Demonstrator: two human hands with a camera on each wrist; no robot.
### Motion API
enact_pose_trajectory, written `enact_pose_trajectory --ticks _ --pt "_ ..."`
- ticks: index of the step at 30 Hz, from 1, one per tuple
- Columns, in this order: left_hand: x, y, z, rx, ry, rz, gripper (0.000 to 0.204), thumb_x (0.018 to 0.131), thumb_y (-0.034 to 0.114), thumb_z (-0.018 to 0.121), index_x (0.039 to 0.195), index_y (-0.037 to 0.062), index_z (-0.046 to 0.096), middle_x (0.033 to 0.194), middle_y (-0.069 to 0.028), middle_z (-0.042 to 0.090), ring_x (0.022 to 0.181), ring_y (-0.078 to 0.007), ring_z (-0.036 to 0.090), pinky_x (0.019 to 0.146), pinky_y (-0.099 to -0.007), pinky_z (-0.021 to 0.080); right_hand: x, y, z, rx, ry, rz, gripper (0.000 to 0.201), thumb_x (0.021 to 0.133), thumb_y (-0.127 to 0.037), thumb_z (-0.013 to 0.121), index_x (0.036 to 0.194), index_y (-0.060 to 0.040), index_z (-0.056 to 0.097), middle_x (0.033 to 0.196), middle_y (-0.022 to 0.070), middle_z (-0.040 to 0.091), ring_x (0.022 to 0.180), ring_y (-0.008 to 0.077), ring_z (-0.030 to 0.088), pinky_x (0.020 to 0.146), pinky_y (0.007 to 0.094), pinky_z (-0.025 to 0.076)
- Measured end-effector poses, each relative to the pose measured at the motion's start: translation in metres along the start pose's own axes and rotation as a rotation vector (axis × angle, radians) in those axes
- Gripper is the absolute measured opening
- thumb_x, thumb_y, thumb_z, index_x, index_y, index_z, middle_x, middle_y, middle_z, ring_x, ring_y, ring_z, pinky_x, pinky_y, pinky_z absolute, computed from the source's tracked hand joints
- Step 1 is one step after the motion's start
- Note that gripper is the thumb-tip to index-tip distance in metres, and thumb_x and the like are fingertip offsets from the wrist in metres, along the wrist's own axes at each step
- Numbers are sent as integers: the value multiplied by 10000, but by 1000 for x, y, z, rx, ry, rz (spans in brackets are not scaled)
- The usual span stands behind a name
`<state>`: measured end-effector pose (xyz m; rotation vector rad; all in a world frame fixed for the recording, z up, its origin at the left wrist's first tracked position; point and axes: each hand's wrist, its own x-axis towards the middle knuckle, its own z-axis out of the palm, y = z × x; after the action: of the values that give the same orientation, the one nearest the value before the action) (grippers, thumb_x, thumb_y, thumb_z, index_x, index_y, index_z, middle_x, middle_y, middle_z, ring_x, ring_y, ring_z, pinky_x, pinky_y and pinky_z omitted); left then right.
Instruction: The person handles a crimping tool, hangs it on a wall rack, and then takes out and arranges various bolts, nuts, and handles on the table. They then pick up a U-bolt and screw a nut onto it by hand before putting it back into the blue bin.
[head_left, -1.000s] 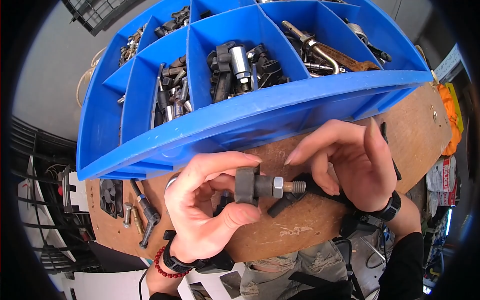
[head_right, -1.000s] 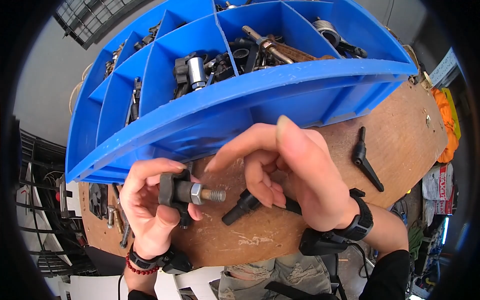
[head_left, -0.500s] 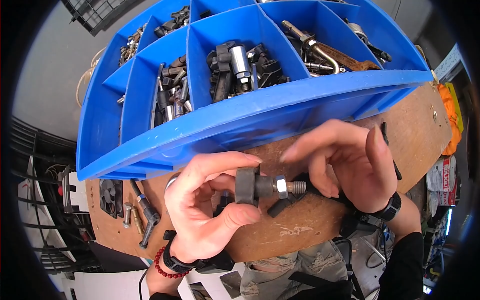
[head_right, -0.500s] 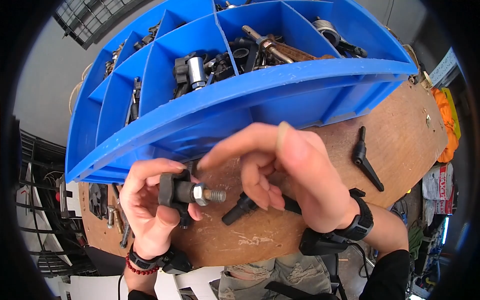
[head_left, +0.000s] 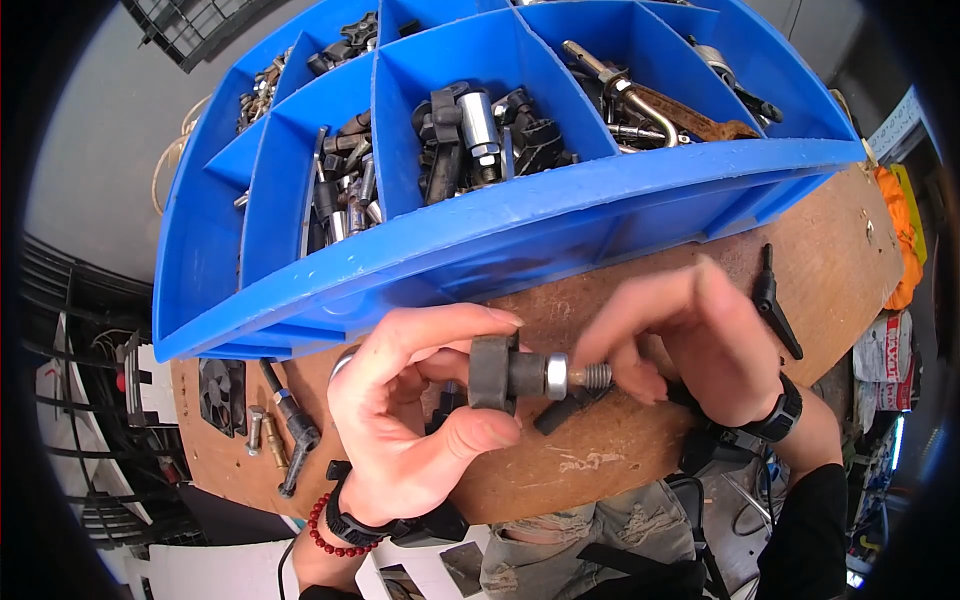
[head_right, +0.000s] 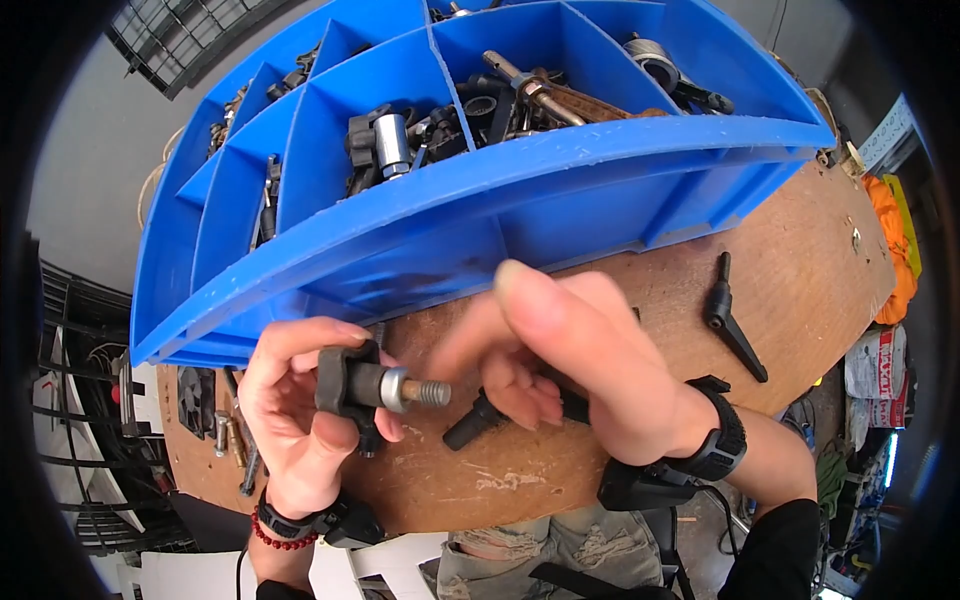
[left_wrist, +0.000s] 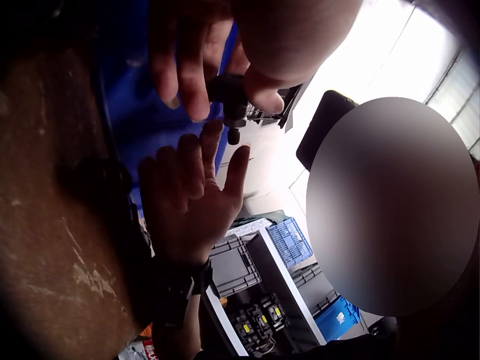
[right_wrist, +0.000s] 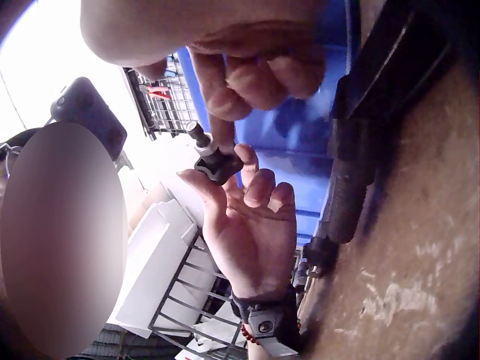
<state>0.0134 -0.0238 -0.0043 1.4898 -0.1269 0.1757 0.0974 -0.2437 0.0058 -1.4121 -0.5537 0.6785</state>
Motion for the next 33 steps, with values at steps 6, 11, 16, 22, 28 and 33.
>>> enact_pose_trajectory --ticks 6,11,16,22,28,33 --pt "0 -1 -1 -9 -3 4 592 782 214 877 1208 -80 589 1085 -170 692 917 -217 727 788 -306 589 0 0 -2 -16 68 21 922 987 -689 170 920 58 707 722 127 681 483 126 488 499 251 375" --pt "0 0 1 -9 6 2 592 783 214 877 1207 -81 588 1086 -172 693 905 -213 726 782 -303 587 1 -1 1 -5 113 -25 906 995 -674 161 895 53 692 705 120 666 473 123 481 488 252 375" --pt "0 -1 0 -11 -3 -2 589 784 209 876 1208 -81 588 1086 -169 693 888 -198 721 780 -297 580 1 -2 -1 -12 87 -107 930 976 -712 176 906 63 685 652 98 622 457 116 470 473 242 368" --pt "0 -1 -1 11 -5 -8 587 785 212 877 1207 -80 592 1080 -159 694 888 -186 715 774 -290 576 0 -4 -1 -19 11 27 967 947 -761 185 942 56 702 659 74 610 515 113 492 516 243 363" --pt "-1 -1 0 -2 23 -16 598 783 233 879 1205 -79 593 1086 -158 693 892 -188 716 778 -290 576 0 -5 2 -12 54 47 957 953 -751 180 958 44 714 704 72 629 550 114 503 542 245 358" --pt "-1 0 0 1 13 -20 608 777 247 883 1203 -76 594 1091 -161 694 908 -198 719 782 -294 580 0 -3 1 -6 28 3 914 973 -711 192 987 42 711 677 64 612 519 105 486 534 239 352"
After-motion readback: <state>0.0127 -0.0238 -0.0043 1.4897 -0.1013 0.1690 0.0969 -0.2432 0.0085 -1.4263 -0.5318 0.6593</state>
